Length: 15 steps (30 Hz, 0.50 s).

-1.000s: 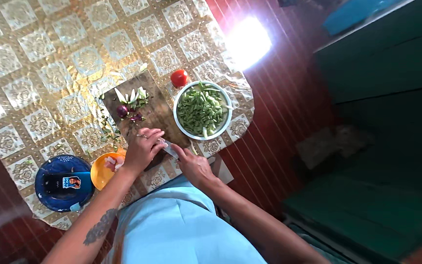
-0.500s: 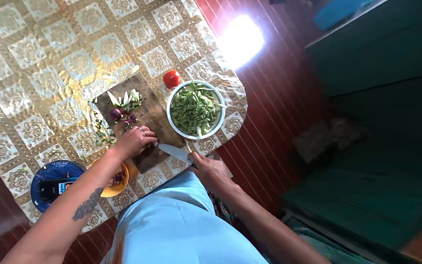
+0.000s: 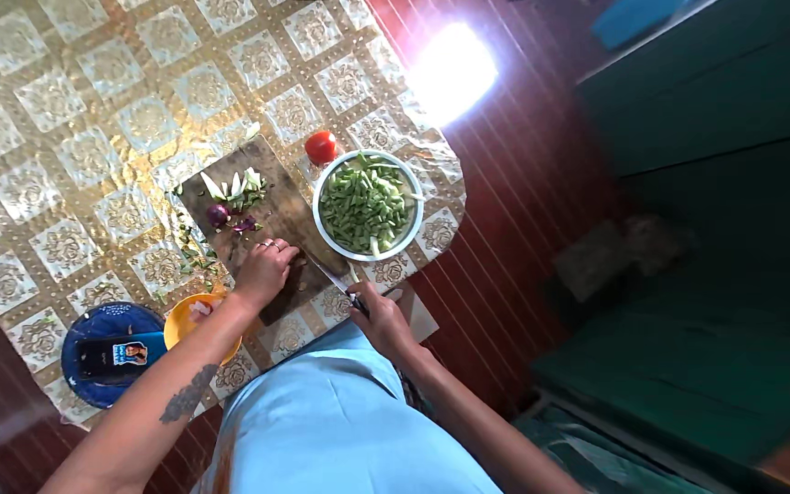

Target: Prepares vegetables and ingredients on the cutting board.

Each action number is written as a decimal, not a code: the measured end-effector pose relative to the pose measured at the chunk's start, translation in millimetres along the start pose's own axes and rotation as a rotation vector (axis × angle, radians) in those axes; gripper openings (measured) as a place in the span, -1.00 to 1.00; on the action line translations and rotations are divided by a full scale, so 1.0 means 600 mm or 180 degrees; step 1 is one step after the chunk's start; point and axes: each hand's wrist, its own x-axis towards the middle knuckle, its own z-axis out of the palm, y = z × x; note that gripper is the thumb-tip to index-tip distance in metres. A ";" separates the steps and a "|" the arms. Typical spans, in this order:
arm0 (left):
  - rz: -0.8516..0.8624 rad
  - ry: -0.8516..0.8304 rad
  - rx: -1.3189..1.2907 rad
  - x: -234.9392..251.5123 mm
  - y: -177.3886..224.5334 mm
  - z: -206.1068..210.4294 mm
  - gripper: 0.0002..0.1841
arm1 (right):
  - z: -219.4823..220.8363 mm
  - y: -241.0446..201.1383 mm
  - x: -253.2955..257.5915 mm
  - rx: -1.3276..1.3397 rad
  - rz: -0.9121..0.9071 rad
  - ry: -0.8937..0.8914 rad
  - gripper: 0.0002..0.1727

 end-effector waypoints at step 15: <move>-0.0251 0.0576 -0.0111 -0.015 0.027 0.036 -0.63 | 0.036 0.013 0.013 0.0683 0.0198 -0.0118 -0.57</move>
